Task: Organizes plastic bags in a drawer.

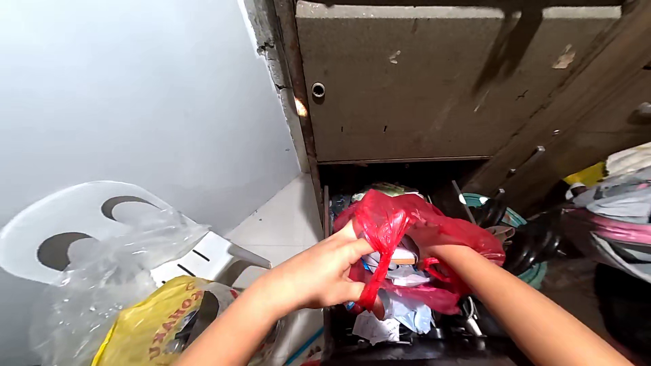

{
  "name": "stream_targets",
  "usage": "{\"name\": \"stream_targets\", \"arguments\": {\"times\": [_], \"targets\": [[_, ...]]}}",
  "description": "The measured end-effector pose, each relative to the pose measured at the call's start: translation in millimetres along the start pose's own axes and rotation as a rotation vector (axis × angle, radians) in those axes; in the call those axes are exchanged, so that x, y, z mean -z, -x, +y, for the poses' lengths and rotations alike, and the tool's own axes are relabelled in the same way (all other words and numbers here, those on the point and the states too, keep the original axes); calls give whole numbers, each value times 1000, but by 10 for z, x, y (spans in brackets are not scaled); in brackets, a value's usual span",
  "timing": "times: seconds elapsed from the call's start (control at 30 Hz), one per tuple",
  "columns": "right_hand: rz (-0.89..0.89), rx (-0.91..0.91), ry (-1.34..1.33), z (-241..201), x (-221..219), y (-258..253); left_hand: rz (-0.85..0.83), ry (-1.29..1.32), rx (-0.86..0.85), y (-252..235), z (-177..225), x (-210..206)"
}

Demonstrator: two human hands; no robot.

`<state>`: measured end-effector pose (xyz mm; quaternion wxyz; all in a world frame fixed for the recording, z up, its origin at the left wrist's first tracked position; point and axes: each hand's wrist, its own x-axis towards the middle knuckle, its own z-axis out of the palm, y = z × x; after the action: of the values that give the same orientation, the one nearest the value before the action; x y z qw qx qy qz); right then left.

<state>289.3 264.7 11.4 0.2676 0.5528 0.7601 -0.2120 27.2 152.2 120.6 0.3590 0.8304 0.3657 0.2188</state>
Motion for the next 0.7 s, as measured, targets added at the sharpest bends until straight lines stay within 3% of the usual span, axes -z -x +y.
{"name": "stream_targets", "arguments": {"times": [0.13, 0.23, 0.43, 0.53, 0.6, 0.7], "targets": [[-80, 168, 54, 152, -184, 79, 78, 25, -53, 3, -94, -78], [-146, 254, 52, 375, -255, 261, 39, 30, -25, -1, -81, -86], [-313, -37, 53, 544, 17, 779, 13, 14, -65, -53, -55, -109], [-194, -99, -125, 392, 291, 954, 53, -4, -91, -73, -25, -111], [15, -92, -293, 378, 208, 783, 93, 32, -101, -69, -37, -94], [143, 135, -263, -25, 126, 507, 99, 87, -119, -45, -45, -35]]}}
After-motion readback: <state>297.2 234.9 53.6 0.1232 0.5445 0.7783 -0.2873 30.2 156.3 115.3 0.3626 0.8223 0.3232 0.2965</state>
